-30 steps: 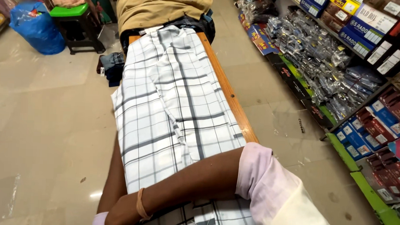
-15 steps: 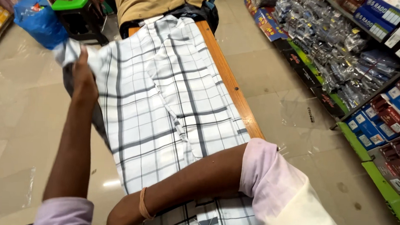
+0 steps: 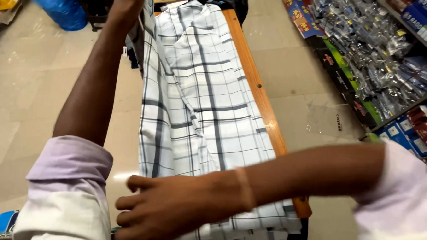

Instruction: The person folds a plaid shirt on a wooden folding board in a store aisle. They smooth the fabric with both hands, fold the sleeves and sides inward, press the folds flat, and lift the folded shirt at the end.

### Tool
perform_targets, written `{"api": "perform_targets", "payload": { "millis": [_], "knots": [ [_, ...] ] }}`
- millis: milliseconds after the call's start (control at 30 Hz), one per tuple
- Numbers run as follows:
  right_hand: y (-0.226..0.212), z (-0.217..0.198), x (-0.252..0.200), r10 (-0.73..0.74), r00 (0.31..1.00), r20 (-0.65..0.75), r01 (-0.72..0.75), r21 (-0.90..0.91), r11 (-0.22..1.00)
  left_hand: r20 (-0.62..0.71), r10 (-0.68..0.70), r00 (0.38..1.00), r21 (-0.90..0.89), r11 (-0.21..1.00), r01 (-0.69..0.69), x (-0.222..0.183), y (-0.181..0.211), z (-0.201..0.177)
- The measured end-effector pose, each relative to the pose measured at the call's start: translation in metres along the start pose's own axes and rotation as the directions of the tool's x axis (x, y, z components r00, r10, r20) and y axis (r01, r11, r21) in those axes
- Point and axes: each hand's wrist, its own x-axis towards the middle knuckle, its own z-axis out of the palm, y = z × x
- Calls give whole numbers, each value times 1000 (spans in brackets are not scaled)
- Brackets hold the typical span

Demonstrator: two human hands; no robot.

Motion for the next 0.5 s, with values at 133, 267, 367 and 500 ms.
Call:
{"api": "perform_targets", "payload": {
  "millis": [133,267,367,500],
  "knots": [
    [-30,-20,-76,-5,933,-361,-19,-64,998,87,38,995,169,984,-52,23,8,36],
    [-49,-15,-126,108,926,-362,-113,8,994,192,-309,931,602,787,137,22,93,71],
    [-57,-5,-149,192,915,-355,-160,118,980,232,-416,879,699,700,147,17,133,94],
    [-60,24,-161,305,864,-401,-199,285,938,412,-465,784,745,667,4,7,129,112]
  ]
}}
